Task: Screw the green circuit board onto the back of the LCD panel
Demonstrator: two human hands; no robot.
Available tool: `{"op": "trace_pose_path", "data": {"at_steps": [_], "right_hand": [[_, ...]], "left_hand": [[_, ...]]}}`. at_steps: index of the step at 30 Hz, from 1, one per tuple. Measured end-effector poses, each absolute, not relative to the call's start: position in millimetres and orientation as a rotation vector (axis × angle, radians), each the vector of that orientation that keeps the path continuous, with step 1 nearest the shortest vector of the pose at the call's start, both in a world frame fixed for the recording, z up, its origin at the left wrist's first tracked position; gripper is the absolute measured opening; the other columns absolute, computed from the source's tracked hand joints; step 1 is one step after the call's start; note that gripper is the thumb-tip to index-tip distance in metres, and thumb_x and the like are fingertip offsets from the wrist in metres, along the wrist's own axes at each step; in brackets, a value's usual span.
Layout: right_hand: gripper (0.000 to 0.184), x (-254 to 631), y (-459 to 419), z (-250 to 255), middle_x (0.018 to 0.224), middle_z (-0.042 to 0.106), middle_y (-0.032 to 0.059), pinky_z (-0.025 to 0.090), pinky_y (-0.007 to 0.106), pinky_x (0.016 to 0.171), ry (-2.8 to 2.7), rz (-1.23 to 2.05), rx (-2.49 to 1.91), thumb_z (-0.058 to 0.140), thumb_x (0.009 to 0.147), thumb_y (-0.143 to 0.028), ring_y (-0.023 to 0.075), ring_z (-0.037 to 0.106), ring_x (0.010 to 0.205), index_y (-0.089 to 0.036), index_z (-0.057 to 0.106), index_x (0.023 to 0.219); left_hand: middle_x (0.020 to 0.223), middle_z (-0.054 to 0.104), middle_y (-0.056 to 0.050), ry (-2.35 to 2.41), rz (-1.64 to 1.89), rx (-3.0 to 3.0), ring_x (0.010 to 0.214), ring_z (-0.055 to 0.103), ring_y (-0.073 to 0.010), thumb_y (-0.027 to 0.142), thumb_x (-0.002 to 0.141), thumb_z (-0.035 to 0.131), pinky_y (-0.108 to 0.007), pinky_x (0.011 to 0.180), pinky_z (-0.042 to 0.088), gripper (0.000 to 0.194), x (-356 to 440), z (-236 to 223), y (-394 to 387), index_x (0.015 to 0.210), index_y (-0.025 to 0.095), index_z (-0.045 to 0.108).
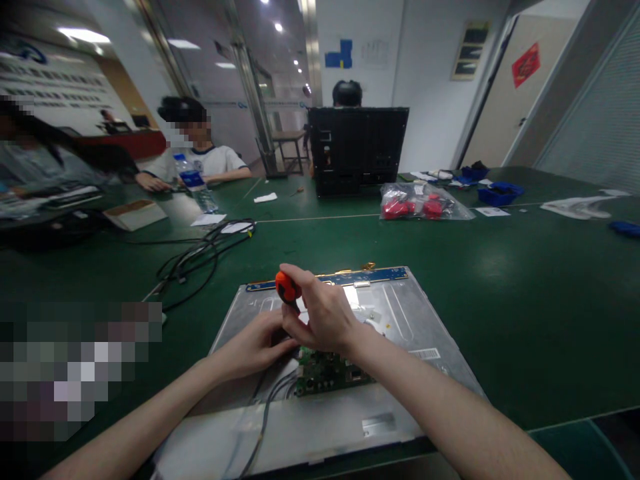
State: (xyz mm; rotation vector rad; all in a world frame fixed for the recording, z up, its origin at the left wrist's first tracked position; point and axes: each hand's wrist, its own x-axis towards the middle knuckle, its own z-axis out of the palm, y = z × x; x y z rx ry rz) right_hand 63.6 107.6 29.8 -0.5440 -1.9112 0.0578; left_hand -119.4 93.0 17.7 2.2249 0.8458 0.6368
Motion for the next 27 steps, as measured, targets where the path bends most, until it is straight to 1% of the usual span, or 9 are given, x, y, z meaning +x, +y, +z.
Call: {"op": "trace_pose_path", "data": {"at_steps": [3,6,12,16,20,25,27], "right_hand": [[0.053,63.1,108.2,31.6,0.087,0.063,0.0027,0.051,0.025,0.051,-1.900,0.050,-0.523,0.053,0.094,-0.028,0.0136,0.056,0.060,-0.018,0.033,0.142],[0.054,62.1,109.5,30.7,0.085,0.064,0.0018,0.051,0.024,0.052,-1.880,0.023,-0.518,0.058,0.095,-0.032,0.0135,0.058,0.061,-0.019,0.033,0.141],[0.049,61.3,108.6,29.5,0.079,0.062,-0.0004,0.047,0.024,0.047,-1.882,0.015,-0.567,0.053,0.095,-0.028,0.0124,0.054,0.054,-0.019,0.035,0.139],[0.050,62.1,106.6,30.2,0.077,0.061,-0.0006,0.044,0.023,0.045,-1.913,0.034,-0.557,0.050,0.093,-0.025,0.0115,0.051,0.051,-0.017,0.035,0.140],[0.055,63.2,106.1,30.3,0.074,0.059,-0.0029,0.044,0.023,0.045,-1.921,0.049,-0.556,0.050,0.089,-0.022,0.0114,0.050,0.050,-0.018,0.035,0.141],[0.056,63.9,105.9,31.1,0.080,0.062,-0.0001,0.046,0.024,0.046,-1.915,0.053,-0.574,0.050,0.088,-0.021,0.0114,0.052,0.052,-0.019,0.036,0.142],[0.058,63.8,105.7,30.5,0.078,0.061,-0.0006,0.045,0.024,0.045,-1.916,0.051,-0.586,0.050,0.088,-0.021,0.0115,0.051,0.050,-0.018,0.035,0.144]], "left_hand": [[0.080,0.065,-0.001,0.874,0.659,2.224,0.073,0.060,-0.0176,0.015,0.086,0.058,-0.029,0.070,0.047,0.007,-119.5,16.5,92.8,0.083,0.018,0.063],[0.081,0.066,-0.002,0.909,0.648,2.235,0.073,0.060,-0.0174,0.014,0.087,0.059,-0.029,0.069,0.047,0.006,-120.3,15.6,93.3,0.084,0.017,0.064],[0.081,0.067,-0.003,0.909,0.596,2.272,0.074,0.059,-0.0183,0.014,0.086,0.060,-0.029,0.069,0.046,0.007,-121.4,16.8,93.7,0.086,0.017,0.066],[0.086,0.068,-0.004,0.906,0.617,2.236,0.078,0.060,-0.0191,0.014,0.085,0.058,-0.030,0.071,0.048,0.007,-120.0,18.0,92.8,0.086,0.017,0.065],[0.081,0.066,-0.002,0.891,0.640,2.223,0.075,0.059,-0.0181,0.014,0.084,0.058,-0.029,0.070,0.047,0.006,-119.2,17.9,92.6,0.081,0.018,0.062],[0.083,0.066,-0.002,0.860,0.652,2.228,0.075,0.060,-0.0180,0.012,0.085,0.057,-0.030,0.071,0.047,0.008,-119.6,15.8,93.9,0.084,0.017,0.063],[0.084,0.066,-0.003,0.851,0.644,2.231,0.076,0.059,-0.0181,0.012,0.086,0.057,-0.030,0.071,0.047,0.008,-119.9,15.4,94.3,0.085,0.017,0.064]]}}
